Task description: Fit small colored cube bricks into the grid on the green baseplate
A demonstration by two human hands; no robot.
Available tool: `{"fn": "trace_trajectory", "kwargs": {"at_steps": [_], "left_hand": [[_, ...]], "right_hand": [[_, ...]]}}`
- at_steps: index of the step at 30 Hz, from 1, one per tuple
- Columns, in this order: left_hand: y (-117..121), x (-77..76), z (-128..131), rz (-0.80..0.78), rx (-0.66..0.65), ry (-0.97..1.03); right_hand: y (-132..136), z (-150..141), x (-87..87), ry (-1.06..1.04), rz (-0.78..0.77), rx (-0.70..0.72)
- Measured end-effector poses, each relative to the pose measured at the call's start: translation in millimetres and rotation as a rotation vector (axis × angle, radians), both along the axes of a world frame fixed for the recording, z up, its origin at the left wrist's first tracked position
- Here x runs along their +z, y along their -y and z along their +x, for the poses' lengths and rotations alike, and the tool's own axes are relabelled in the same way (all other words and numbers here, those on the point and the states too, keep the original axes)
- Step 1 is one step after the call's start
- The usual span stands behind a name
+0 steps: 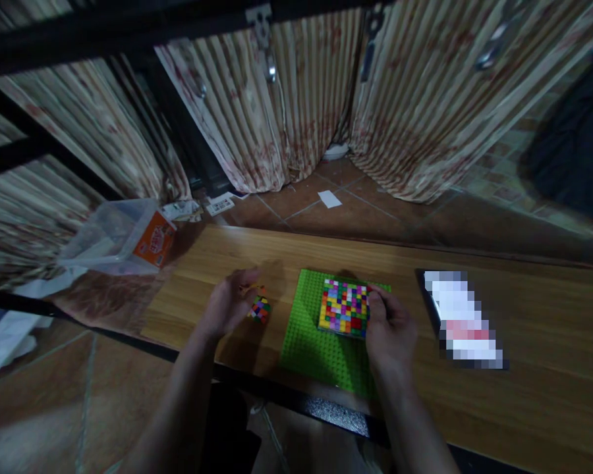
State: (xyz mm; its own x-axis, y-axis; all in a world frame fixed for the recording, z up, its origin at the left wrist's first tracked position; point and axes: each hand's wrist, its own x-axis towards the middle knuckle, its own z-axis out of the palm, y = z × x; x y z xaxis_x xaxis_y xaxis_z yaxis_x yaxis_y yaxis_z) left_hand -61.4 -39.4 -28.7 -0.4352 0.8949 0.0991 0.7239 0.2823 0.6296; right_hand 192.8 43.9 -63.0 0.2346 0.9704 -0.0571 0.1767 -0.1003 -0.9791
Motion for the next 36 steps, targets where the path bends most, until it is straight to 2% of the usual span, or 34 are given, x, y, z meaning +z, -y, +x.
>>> {"fn": "trace_trajectory", "kwargs": {"at_steps": [5, 13, 16, 18, 22, 25, 29, 33, 36], "left_hand": [[-2.8, -6.6, 3.6, -0.028, -0.133, -0.169], [-5.6, -7.1, 2.1, 0.005, -0.127, -0.189], [-7.5, -0.5, 12.5, 0.074, -0.122, -0.055], [-9.6, 4.3, 26.7, 0.145, -0.163, 0.082], [-15.7, 7.4, 58.5, 0.254, -0.259, 0.290], [-21.8, 4.5, 73.4, 0.305, -0.264, 0.406], [-30.9, 2.5, 82.2, 0.370, -0.230, 0.625], [-37.1, 7.1, 88.5, 0.329, -0.239, 0.912], [-38.7, 12.4, 90.6, 0.266, -0.212, 1.063]], "right_hand": [[1.6, -3.9, 0.0, -0.007, 0.001, 0.023], [2.0, -5.6, 13.2, -0.002, -0.058, 0.039], [0.7, -4.8, 13.2, -0.019, -0.015, 0.025], [0.5, -3.9, 13.9, -0.009, 0.040, -0.009], [3.8, -2.7, 19.4, 0.060, 0.244, -0.017], [9.3, -2.5, 25.2, 0.124, 0.381, 0.070], [16.3, -1.8, 28.9, 0.236, 0.482, 0.257], [22.2, -0.8, 28.8, 0.300, 0.566, 0.432], [25.7, -2.1, 30.1, 0.302, 0.601, 0.480]]}}
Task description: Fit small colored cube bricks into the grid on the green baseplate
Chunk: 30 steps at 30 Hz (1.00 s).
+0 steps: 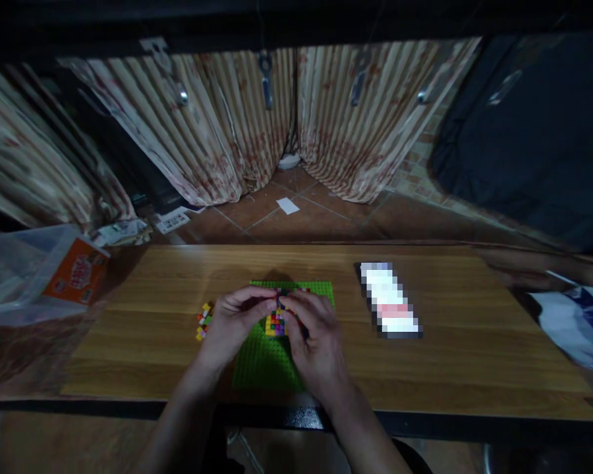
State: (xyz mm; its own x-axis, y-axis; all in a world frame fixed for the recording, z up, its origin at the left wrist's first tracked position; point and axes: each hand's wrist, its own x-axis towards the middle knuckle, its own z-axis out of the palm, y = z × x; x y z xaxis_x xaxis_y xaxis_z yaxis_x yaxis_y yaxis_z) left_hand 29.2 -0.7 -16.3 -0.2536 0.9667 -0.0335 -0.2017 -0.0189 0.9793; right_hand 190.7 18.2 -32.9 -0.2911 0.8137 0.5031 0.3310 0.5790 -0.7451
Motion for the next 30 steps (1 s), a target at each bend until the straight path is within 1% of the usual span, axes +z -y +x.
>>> {"fn": "trace_trajectory", "kwargs": {"at_steps": [4, 7, 13, 19, 21, 23, 25, 27, 28, 30], "left_hand": [[-0.2, 5.0, -2.5, -0.056, -0.093, 0.121], [-0.2, 5.7, -4.8, -0.075, -0.167, 0.194], [-0.8, 3.6, -8.0, -0.069, -0.165, 0.253], [0.2, 5.8, -9.4, -0.060, -0.182, 0.265], [-0.7, 6.0, -9.9, -0.066, -0.154, 0.228], [-3.1, 3.6, -11.8, -0.092, -0.075, 0.152], [-6.5, -2.0, -14.8, -0.126, 0.063, 0.038], [-9.7, -9.5, -17.9, -0.163, 0.194, -0.090], [-11.0, -13.2, -18.9, -0.183, 0.216, -0.148], [-12.2, -18.5, -19.1, -0.205, 0.181, -0.229]], "right_hand": [[-0.6, -3.4, 3.2, -0.035, -0.020, 0.011], [-3.5, -5.2, 5.1, -0.070, -0.031, 0.048], [-4.8, -7.2, 8.9, -0.140, -0.074, 0.137], [-5.4, -9.8, 7.6, -0.172, -0.129, 0.121], [-8.9, -8.1, 6.8, -0.164, -0.145, 0.091], [-16.1, -4.3, 7.0, -0.159, -0.167, 0.016], [-26.4, -0.2, 8.8, -0.163, -0.223, -0.074], [-37.5, 1.4, 12.2, -0.143, -0.307, -0.111], [-42.3, 0.7, 14.0, -0.112, -0.350, -0.103], [-49.1, -3.6, 16.7, -0.029, -0.418, -0.061]]}}
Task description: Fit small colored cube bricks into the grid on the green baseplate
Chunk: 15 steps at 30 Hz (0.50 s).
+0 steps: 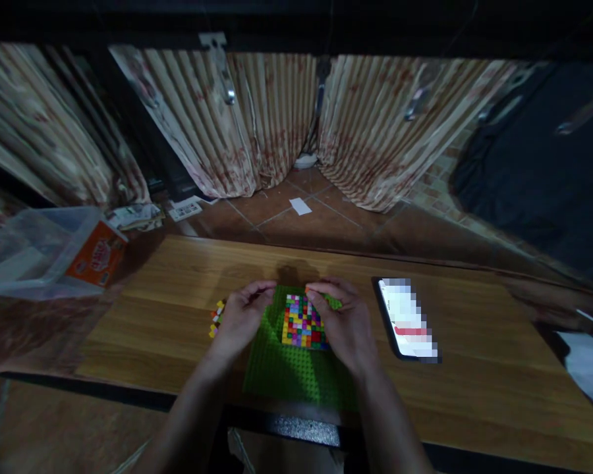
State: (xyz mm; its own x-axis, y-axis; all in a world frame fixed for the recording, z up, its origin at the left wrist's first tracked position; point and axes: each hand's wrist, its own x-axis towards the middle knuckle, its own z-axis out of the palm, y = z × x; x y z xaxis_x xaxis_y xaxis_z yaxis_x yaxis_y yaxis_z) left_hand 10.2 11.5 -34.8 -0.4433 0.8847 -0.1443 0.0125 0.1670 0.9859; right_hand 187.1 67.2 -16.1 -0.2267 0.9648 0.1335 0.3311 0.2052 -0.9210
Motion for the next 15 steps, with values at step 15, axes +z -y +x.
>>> {"fn": "trace_trajectory", "kwargs": {"at_steps": [15], "left_hand": [[10.3, -6.6, 10.2, 0.035, -0.191, -0.114]], "right_hand": [[-1.0, -18.3, -4.0, 0.103, -0.107, 0.162]]}}
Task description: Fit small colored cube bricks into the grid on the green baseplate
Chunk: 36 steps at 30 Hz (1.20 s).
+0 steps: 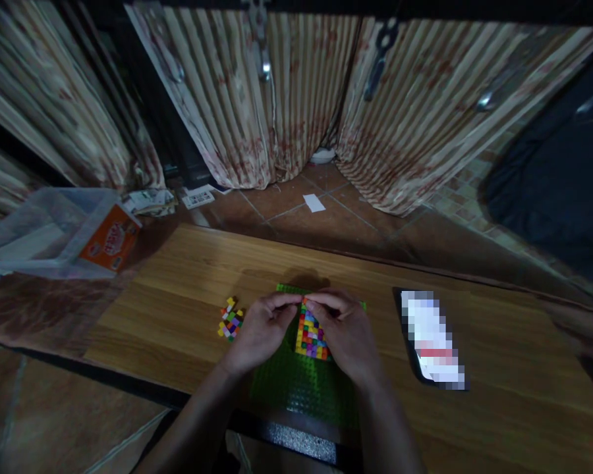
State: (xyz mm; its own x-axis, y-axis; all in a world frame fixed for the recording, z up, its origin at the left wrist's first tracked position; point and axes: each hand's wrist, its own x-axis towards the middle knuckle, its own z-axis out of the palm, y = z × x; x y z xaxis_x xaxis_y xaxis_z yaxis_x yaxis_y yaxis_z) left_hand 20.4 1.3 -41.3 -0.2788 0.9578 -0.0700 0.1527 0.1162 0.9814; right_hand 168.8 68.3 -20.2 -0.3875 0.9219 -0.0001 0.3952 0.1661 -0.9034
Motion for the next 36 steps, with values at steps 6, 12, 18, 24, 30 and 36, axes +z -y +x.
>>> {"fn": "trace_trajectory", "kwargs": {"at_steps": [6, 12, 18, 24, 30, 36], "left_hand": [[3.4, 12.7, 3.8, 0.058, -0.032, -0.197], [4.0, 15.5, 11.8, 0.048, -0.014, -0.271], [3.7, 12.1, 15.0, 0.023, 0.062, -0.251], [4.1, 10.9, 15.2, 0.025, 0.050, -0.252], [5.3, 14.6, -14.6, -0.030, 0.128, -0.304], [18.7, 27.3, -76.8, -0.327, 0.255, -0.595]], "right_hand": [[2.3, -1.3, 4.7, 0.080, 0.127, 0.023], [4.4, -3.5, 5.6, 0.142, 0.260, 0.043], [5.6, -3.9, 3.2, 0.164, 0.290, 0.034], [5.9, -5.2, 1.0, 0.163, 0.251, 0.014], [5.6, -0.9, -3.6, 0.145, 0.184, 0.007], [10.1, 7.3, -2.6, 0.118, 0.258, -0.111]]}}
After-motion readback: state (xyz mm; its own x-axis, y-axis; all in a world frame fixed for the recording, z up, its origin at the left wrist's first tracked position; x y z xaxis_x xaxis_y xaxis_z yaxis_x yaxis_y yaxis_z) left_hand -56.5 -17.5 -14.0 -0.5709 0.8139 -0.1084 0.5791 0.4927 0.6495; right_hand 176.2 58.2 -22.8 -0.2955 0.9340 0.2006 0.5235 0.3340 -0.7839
